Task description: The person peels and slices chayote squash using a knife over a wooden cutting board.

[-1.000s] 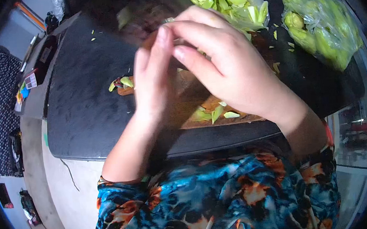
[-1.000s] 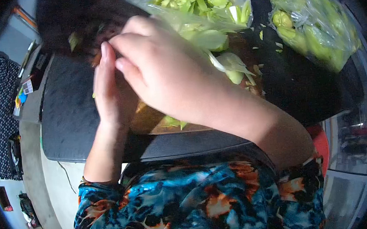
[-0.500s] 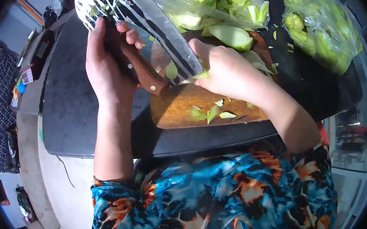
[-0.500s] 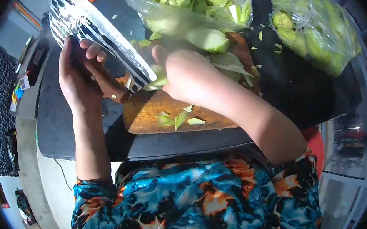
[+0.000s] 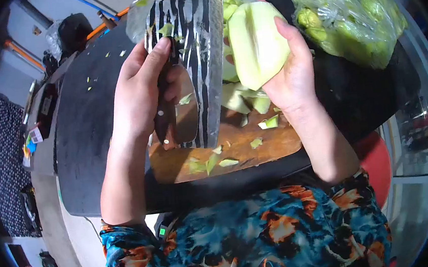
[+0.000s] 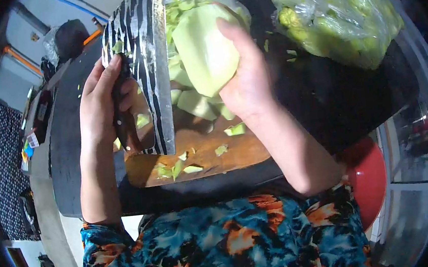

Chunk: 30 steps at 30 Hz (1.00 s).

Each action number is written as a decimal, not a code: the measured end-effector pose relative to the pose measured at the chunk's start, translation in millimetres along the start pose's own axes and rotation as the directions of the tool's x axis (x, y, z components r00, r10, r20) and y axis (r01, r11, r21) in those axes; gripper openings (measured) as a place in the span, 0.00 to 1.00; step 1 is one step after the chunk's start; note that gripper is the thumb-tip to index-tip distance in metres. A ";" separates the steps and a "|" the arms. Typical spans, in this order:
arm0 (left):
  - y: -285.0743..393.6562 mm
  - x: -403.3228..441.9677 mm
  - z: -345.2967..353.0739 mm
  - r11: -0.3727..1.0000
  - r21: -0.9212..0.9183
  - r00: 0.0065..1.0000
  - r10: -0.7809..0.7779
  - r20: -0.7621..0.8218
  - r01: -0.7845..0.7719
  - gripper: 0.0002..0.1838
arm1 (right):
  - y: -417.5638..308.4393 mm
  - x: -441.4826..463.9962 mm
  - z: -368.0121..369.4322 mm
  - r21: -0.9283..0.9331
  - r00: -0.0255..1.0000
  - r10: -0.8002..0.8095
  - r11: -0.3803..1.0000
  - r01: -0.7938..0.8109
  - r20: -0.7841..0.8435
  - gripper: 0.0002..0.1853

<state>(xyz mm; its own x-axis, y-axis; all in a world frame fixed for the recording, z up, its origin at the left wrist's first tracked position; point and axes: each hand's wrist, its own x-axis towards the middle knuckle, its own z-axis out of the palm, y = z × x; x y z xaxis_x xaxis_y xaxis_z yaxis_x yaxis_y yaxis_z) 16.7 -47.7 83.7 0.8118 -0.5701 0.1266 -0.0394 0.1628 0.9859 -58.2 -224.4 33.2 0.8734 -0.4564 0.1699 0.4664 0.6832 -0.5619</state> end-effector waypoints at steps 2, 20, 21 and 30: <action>-0.7 4.5 9.9 1.000 0.005 1.000 -0.006 0.027 0.006 0.08 | -6.3 0.8 -0.2 -0.032 0.996 -0.080 0.996 0.079 -0.040 0.23; -13.8 5.7 25.5 0.997 0.074 0.999 0.037 0.006 -0.038 0.08 | -8.4 6.1 5.9 -0.065 0.931 -0.358 0.933 0.353 -0.073 0.22; -13.7 5.0 27.5 0.996 0.072 0.999 0.045 -0.017 -0.044 0.08 | -7.6 6.3 4.9 -0.068 0.927 -0.370 0.928 0.366 -0.056 0.22; -16.0 4.9 24.2 0.994 0.096 0.998 0.055 -0.001 -0.055 0.07 | -5.4 8.4 1.0 -0.085 0.924 -0.383 0.921 0.381 -0.012 0.22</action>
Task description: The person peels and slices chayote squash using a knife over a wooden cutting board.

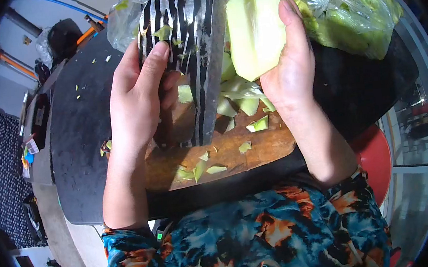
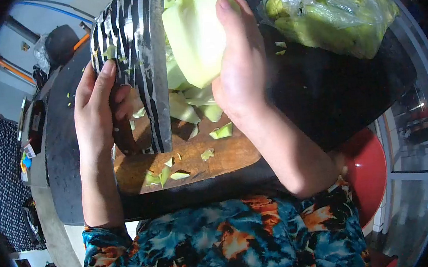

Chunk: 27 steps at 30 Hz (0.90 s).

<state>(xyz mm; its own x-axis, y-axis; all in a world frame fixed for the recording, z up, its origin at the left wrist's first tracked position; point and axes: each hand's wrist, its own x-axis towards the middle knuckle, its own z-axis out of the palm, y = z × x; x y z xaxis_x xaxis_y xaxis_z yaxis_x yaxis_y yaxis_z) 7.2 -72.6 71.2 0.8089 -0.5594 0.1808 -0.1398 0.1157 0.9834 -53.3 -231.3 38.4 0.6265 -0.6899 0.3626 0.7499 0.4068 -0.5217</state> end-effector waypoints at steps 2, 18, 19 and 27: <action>0.5 -1.1 2.2 1.000 -0.013 1.000 -0.006 -0.022 0.006 0.07 | -1.9 -0.2 0.7 -0.016 1.000 0.017 1.000 -0.017 -0.018 0.21; 6.2 -10.0 -4.1 0.999 0.020 0.998 -0.044 0.055 0.043 0.08 | -13.1 -4.8 4.2 -0.339 0.998 -0.013 0.940 0.032 0.059 0.19; 7.6 -10.2 -3.4 0.998 0.038 0.998 -0.047 0.036 0.046 0.08 | -17.3 -3.7 5.0 -0.388 0.997 -0.017 0.921 0.044 0.072 0.19; 5.8 -12.5 -2.7 0.995 0.100 1.000 -0.021 0.015 0.020 0.08 | -6.6 -8.2 0.5 -0.375 0.996 -0.090 0.922 0.092 0.024 0.18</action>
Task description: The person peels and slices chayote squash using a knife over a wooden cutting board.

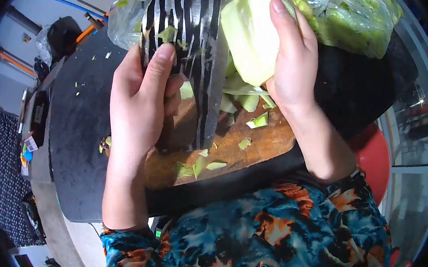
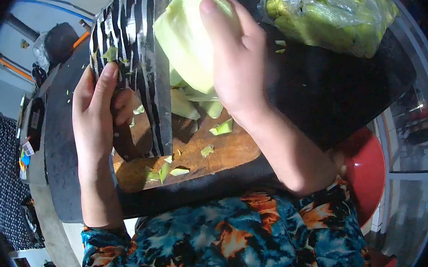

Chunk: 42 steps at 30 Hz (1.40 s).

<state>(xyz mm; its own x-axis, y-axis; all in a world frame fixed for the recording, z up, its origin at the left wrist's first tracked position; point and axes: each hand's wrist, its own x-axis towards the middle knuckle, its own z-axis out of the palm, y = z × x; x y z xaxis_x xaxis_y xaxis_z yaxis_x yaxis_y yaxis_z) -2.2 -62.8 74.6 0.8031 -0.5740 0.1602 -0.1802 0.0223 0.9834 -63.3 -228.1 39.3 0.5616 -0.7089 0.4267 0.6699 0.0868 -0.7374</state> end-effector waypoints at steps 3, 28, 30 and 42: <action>3.8 0.9 5.0 0.997 -0.071 1.000 -0.024 -0.013 0.023 0.09 | 0.1 0.1 -5.9 0.023 0.997 0.067 0.997 -0.068 0.032 0.17; -0.2 1.0 -0.3 0.986 -0.104 0.990 -0.120 0.077 0.128 0.09 | 11.4 -10.8 1.7 0.017 0.999 -0.015 1.000 0.016 -0.042 0.15; -1.2 0.5 1.0 0.983 -0.131 0.989 -0.116 0.090 0.128 0.09 | 12.3 -11.8 2.8 0.045 0.998 -0.018 0.999 0.021 -0.068 0.16; -11.6 0.0 13.4 0.975 -0.192 0.994 -0.100 0.048 0.108 0.10 | 21.7 -13.9 -1.3 0.038 0.997 -0.036 0.999 0.039 -0.071 0.22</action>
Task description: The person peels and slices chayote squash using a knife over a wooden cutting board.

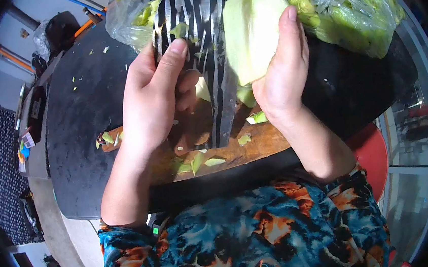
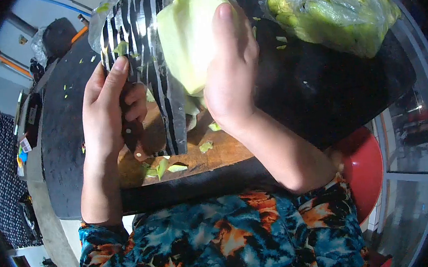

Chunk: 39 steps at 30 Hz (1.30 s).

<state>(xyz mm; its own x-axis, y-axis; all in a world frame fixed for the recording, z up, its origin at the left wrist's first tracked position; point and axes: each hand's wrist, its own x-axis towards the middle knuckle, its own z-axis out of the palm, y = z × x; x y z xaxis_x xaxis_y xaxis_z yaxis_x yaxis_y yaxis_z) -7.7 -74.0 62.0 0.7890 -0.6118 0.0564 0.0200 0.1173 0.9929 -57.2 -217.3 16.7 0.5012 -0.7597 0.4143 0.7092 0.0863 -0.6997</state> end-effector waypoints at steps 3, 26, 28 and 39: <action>5.4 2.1 -3.2 1.000 0.005 1.000 -0.012 0.010 0.012 0.10 | -4.6 2.8 -1.1 0.040 0.988 0.118 0.992 -0.122 0.102 0.28; 15.4 0.7 -22.0 0.992 0.111 0.989 -0.078 0.128 0.064 0.11 | -30.6 20.6 -14.4 0.209 0.806 0.434 0.813 -0.543 0.403 0.19; 16.0 1.5 -25.4 0.992 0.097 0.985 -0.097 0.145 0.084 0.08 | -32.0 21.0 -14.8 0.190 0.796 0.457 0.808 -0.558 0.396 0.19; 12.2 -1.1 -15.8 0.997 0.046 0.992 -0.072 0.108 0.067 0.09 | -25.3 9.3 -8.8 0.274 0.870 0.388 0.839 -0.470 0.304 0.22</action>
<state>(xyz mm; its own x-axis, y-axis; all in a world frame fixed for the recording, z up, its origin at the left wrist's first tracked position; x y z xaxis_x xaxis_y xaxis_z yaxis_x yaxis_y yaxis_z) 1.4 -59.5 72.4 0.7146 -0.6995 -0.0040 0.0444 0.0396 0.9982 -74.8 -232.2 33.2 0.8618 -0.4318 0.2660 0.4957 0.6062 -0.6220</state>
